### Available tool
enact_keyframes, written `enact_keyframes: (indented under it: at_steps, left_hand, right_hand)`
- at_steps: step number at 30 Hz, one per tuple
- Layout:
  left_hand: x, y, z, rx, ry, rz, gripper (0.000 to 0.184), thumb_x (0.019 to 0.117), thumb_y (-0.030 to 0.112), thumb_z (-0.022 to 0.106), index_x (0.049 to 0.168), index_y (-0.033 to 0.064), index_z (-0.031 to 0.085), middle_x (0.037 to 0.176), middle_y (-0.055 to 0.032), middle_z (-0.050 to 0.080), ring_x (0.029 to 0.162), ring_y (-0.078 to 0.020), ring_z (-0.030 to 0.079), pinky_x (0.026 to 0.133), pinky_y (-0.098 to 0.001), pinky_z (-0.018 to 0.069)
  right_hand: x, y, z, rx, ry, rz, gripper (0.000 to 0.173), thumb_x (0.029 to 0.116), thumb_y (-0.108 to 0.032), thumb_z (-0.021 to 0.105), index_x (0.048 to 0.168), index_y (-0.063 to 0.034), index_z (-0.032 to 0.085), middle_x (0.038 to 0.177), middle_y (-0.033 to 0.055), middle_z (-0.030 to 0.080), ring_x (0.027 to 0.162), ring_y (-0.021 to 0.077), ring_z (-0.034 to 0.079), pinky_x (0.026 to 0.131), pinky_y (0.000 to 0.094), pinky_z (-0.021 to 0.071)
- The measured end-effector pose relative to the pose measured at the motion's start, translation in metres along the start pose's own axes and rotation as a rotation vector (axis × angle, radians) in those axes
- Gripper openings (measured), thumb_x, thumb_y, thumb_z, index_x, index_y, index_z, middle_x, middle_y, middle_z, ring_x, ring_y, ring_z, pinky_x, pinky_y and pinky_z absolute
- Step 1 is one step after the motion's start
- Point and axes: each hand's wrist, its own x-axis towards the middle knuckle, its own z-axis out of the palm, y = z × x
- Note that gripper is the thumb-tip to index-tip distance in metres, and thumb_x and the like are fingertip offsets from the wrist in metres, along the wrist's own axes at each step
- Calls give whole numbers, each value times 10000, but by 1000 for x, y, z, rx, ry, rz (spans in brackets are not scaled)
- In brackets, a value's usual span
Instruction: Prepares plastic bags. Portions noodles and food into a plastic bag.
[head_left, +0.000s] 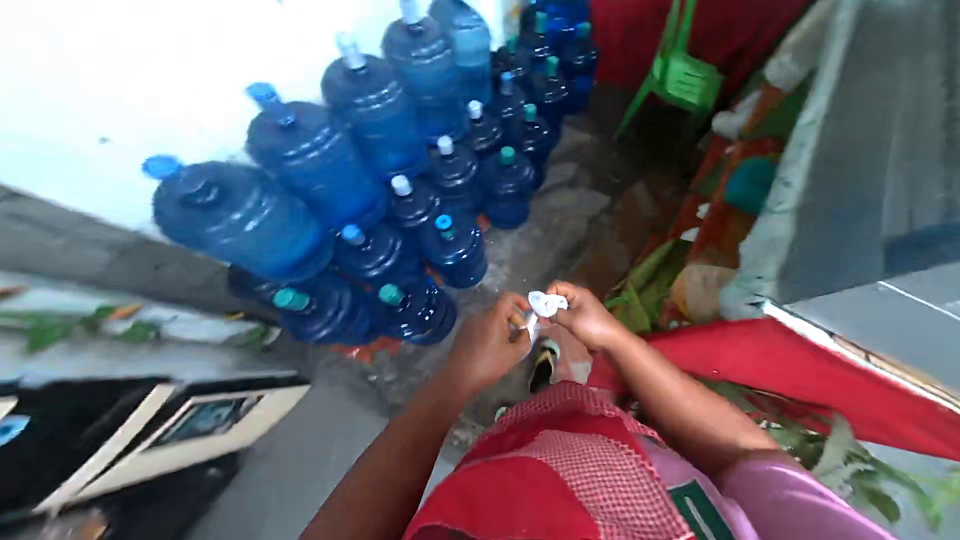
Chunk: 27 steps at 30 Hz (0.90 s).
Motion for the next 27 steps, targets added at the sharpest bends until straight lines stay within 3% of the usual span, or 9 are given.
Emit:
enact_keyframes:
  at_steps: [4, 7, 10, 12, 14, 17, 22, 25, 27]
  left_hand:
    - [80, 32, -22, 113, 150, 257, 269, 909, 111, 656, 1138, -26, 630, 887, -144, 669, 775, -281, 639, 720, -487, 546]
    - [148, 55, -46, 177, 154, 380, 270, 927, 123, 601, 1150, -28, 622, 925, -166, 665, 823, -302, 655, 751, -510, 555]
    - [213, 79, -71, 181, 74, 392, 283, 962, 126, 557, 1183, -43, 605, 955, -177, 663, 862, -297, 656, 799, -497, 554]
    - [253, 86, -82, 113, 100, 438, 268, 958, 128, 555, 1161, -45, 588, 916, -141, 647, 810, -225, 638, 763, -429, 556]
    - [291, 86, -92, -13, 153, 468, 244, 949, 126, 567, 1127, -40, 562, 882, -93, 630, 759, -128, 614, 722, -327, 546]
    - [342, 87, -104, -181, 156, 465, 234, 943, 84, 594, 1124, -52, 534, 933, -73, 627, 789, -74, 620, 747, -259, 556]
    - [436, 65, -121, -244, 76, 469, 266, 894, 81, 639, 1099, -64, 550, 950, -83, 638, 807, -84, 626, 751, -263, 554]
    - [501, 45, -135, -281, -33, 434, 287, 887, 77, 642, 1126, -50, 547, 994, -74, 639, 848, -92, 642, 785, -279, 565]
    - [548, 36, -148, -341, -75, 431, 275, 898, 66, 648, 1131, -40, 547, 1008, -67, 644, 864, -89, 648, 804, -279, 570]
  right_hand:
    - [45, -7, -52, 189, 39, -79, 138, 921, 25, 632, 1032, -28, 570, 866, 1, 677, 800, 53, 661, 780, 266, 572]
    - [93, -35, -94, -41, -61, -159, 478, 834, -48, 784, 1256, 50, 580, 1106, 102, 690, 994, 80, 669, 915, 279, 569]
    - [152, -59, -129, -372, -32, -279, 422, 883, -170, 784, 1202, 82, 673, 1188, 211, 693, 1117, 249, 660, 1026, 441, 513]
    - [189, -75, -157, -527, 2, -283, 358, 945, -202, 720, 1140, 96, 681, 1124, 250, 698, 1075, 335, 676, 993, 520, 515]
    - [223, -89, -185, -558, 7, -242, 367, 971, -223, 701, 1118, 111, 660, 1091, 254, 683, 1045, 339, 663, 973, 511, 514]
    - [268, -89, -219, -524, 8, -279, 371, 964, -210, 712, 1125, 122, 664, 1102, 263, 687, 1060, 342, 669, 983, 509, 519]
    - [334, -73, -263, -527, -2, -248, 350, 944, -210, 732, 1090, 106, 694, 1104, 262, 688, 1052, 362, 671, 984, 528, 519]
    - [373, -72, -297, -498, -42, -212, 426, 884, -208, 805, 1158, 95, 683, 1140, 270, 654, 1027, 360, 648, 945, 520, 527]
    - [397, -75, -331, -462, -3, -159, 546, 888, -220, 805, 1325, 50, 619, 1205, 264, 640, 1018, 333, 652, 916, 486, 550]
